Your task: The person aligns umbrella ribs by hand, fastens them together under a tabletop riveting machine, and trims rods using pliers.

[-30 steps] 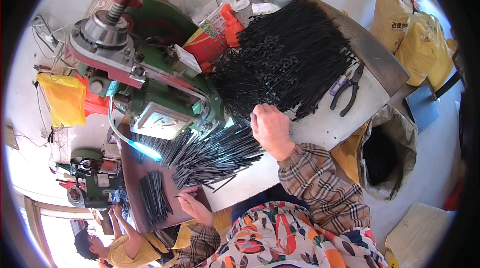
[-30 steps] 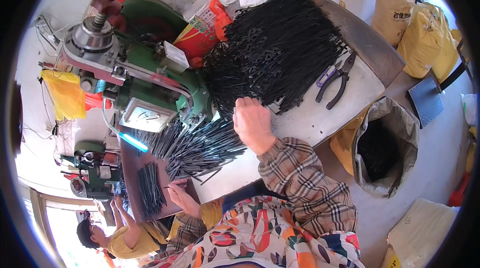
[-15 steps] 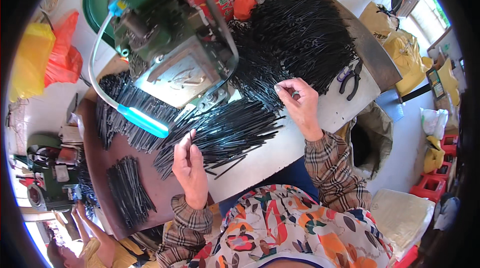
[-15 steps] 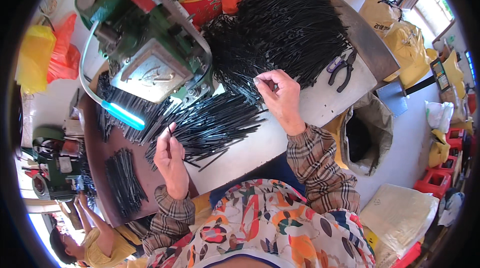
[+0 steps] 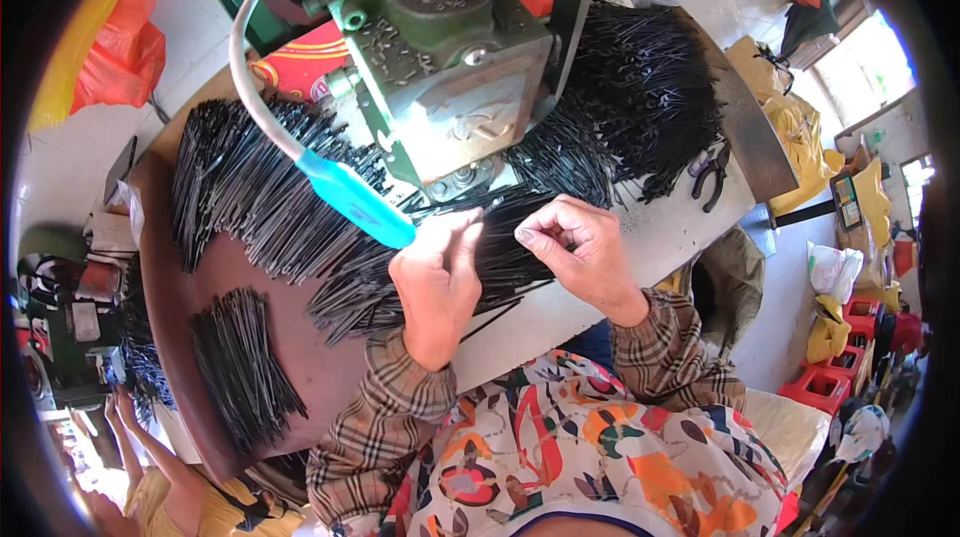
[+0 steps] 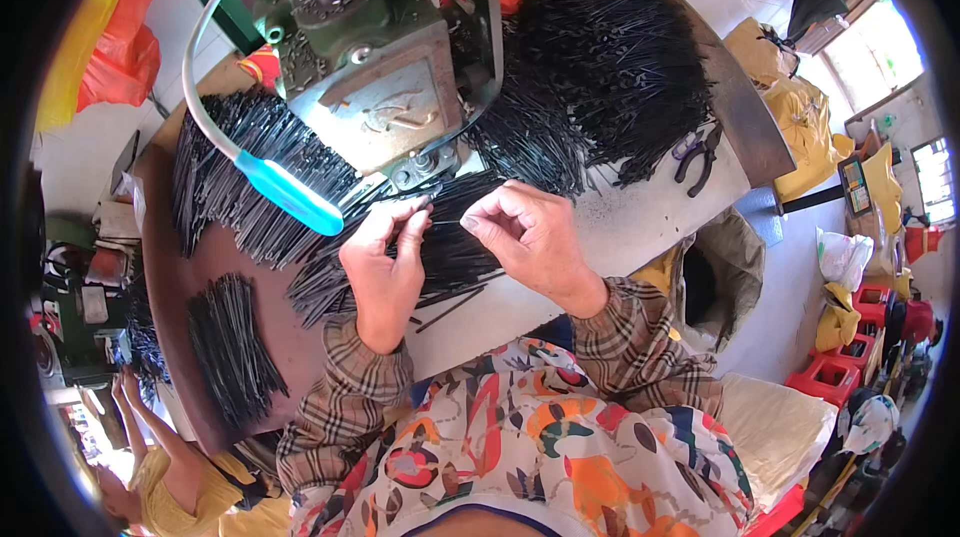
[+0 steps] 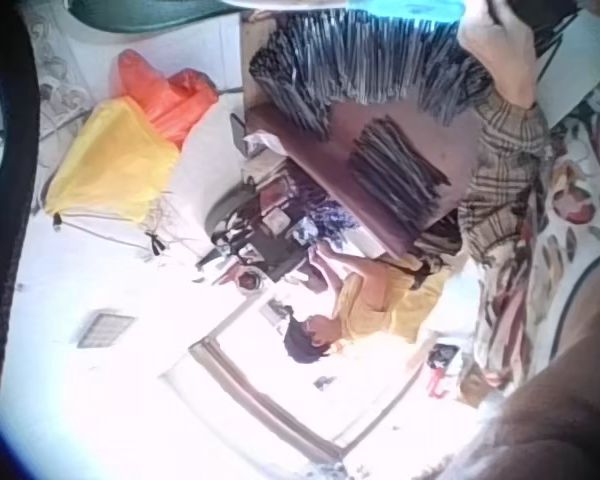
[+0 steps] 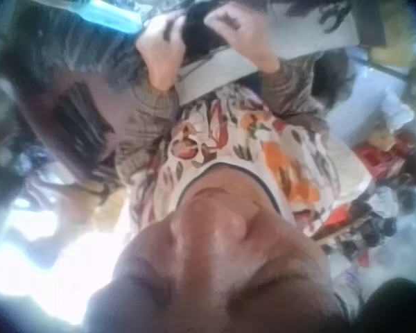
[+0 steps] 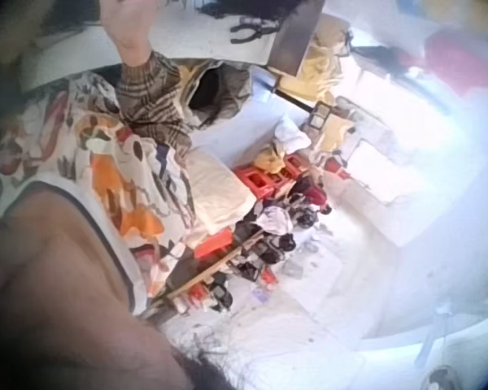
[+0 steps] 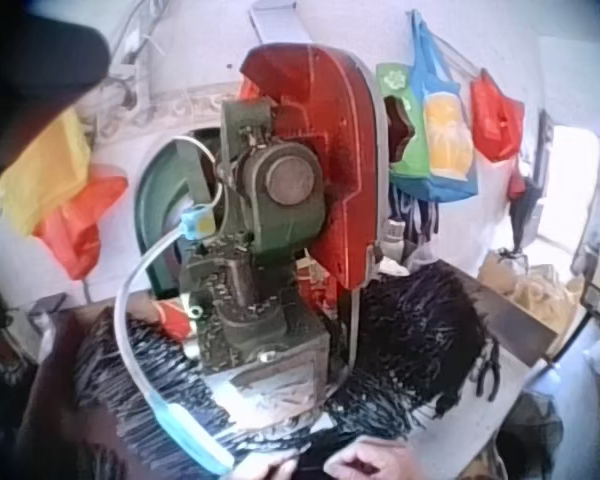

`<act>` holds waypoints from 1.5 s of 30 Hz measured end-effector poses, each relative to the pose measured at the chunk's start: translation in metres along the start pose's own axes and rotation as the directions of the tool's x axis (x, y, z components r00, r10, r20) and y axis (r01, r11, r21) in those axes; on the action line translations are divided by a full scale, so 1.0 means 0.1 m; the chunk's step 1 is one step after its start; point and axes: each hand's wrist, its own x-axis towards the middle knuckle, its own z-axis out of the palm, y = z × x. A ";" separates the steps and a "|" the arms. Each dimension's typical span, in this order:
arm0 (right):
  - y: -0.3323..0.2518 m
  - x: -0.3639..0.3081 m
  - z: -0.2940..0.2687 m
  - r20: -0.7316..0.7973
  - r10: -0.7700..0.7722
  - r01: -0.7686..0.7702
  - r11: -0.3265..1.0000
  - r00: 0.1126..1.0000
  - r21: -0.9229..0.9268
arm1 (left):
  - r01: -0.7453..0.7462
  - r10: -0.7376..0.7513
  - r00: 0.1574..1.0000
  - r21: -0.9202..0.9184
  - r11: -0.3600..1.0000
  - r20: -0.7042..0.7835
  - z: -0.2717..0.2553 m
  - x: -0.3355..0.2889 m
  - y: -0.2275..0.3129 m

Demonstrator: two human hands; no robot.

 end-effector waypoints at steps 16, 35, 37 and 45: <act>0.22 0.28 0.24 0.263 -0.332 0.402 0.870 0.906 -0.285 | 0.208 -0.217 0.975 -0.147 0.967 -0.043 -0.04 0.11 -0.38; 0.36 0.25 0.42 -0.017 -0.093 0.093 0.996 0.995 0.010 | 0.221 -0.240 0.970 -0.250 0.943 -0.049 0.07 0.07 -0.35; 0.37 0.25 0.42 -0.016 -0.093 0.094 0.995 0.995 0.017 | 0.189 -0.204 0.978 -0.209 0.959 -0.053 0.06 0.07 -0.35; 0.46 0.32 0.41 0.010 -0.061 0.060 0.993 0.998 0.099 | 0.141 -0.153 0.987 -0.195 0.971 -0.045 0.03 0.08 -0.41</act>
